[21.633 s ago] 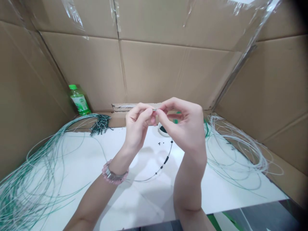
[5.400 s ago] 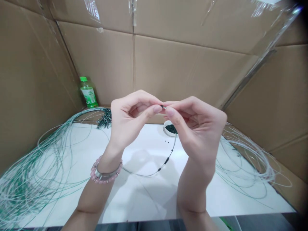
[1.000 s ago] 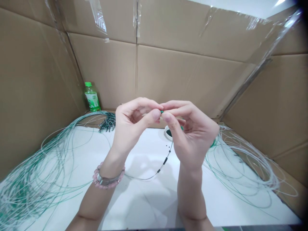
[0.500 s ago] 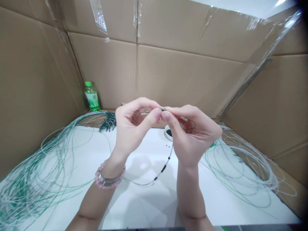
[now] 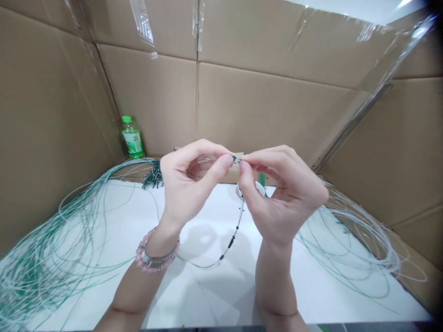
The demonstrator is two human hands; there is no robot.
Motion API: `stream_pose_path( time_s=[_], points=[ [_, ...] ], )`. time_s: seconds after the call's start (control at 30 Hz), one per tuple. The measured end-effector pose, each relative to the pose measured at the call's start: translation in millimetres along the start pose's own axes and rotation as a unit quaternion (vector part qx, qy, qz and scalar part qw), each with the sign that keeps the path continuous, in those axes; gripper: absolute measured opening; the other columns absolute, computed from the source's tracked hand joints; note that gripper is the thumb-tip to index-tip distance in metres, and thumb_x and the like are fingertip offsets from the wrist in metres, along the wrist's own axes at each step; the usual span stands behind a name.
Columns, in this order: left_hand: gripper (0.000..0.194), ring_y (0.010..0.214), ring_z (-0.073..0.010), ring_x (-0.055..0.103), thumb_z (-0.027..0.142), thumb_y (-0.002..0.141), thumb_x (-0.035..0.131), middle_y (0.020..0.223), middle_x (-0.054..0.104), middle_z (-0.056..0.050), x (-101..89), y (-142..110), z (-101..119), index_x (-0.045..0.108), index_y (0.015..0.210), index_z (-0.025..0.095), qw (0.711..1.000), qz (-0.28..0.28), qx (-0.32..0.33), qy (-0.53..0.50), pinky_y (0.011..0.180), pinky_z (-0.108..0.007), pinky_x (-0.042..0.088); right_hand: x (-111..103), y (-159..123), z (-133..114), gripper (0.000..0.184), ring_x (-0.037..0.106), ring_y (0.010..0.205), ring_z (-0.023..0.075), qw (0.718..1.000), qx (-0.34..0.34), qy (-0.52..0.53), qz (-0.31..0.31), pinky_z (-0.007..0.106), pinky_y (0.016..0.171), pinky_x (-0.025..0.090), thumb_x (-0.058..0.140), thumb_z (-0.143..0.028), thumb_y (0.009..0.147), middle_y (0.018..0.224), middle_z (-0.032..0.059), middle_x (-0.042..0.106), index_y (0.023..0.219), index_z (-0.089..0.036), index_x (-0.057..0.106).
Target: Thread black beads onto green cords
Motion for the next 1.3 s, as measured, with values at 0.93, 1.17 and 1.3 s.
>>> stream_pose_path(
  time_s=[0.93,1.17,1.3],
  points=[
    [0.016,0.063,-0.0098,0.061,0.010,0.076,0.065,0.072,0.069,0.003,-3.5,-0.6,1.9,0.071,0.081,0.025,0.988,-0.030,0.104,0.108,0.056,-0.023,0.052,1.3,-1.4,11.2,0.014,0.066,0.076,0.0147,0.994,0.062,0.054,-0.070,0.030,0.068,0.058,0.066,-0.011,0.077,0.083,-0.0012,0.070,0.081,-0.024,0.069],
    [0.012,0.057,-0.0108,0.057,0.015,0.076,0.065,0.067,0.066,0.003,-1.4,0.0,-9.8,0.070,0.074,0.026,0.982,-0.021,0.104,0.153,0.054,-0.026,0.046,-12.2,2.9,24.1,0.006,0.067,0.083,0.0168,0.961,0.126,-0.031,-0.244,0.031,0.069,0.056,0.064,-0.014,0.072,0.087,0.0002,0.070,0.073,-0.020,0.062],
    [0.007,0.057,-0.0086,0.057,0.013,0.075,0.067,0.067,0.066,0.002,6.7,-1.6,-18.2,0.068,0.073,0.020,0.988,-0.055,0.068,0.126,0.053,-0.021,0.046,-19.5,4.7,35.0,0.014,0.069,0.079,0.0161,0.952,0.153,-0.013,-0.265,0.030,0.070,0.058,0.068,-0.024,0.074,0.089,0.0018,0.072,0.088,-0.021,0.069]
  ],
)
Point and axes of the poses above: each hand's wrist, its own y-axis towards the middle knuckle, its own x-axis out of the palm, z = x × y, the point moved 3 cm from there along y, towards the middle knuckle
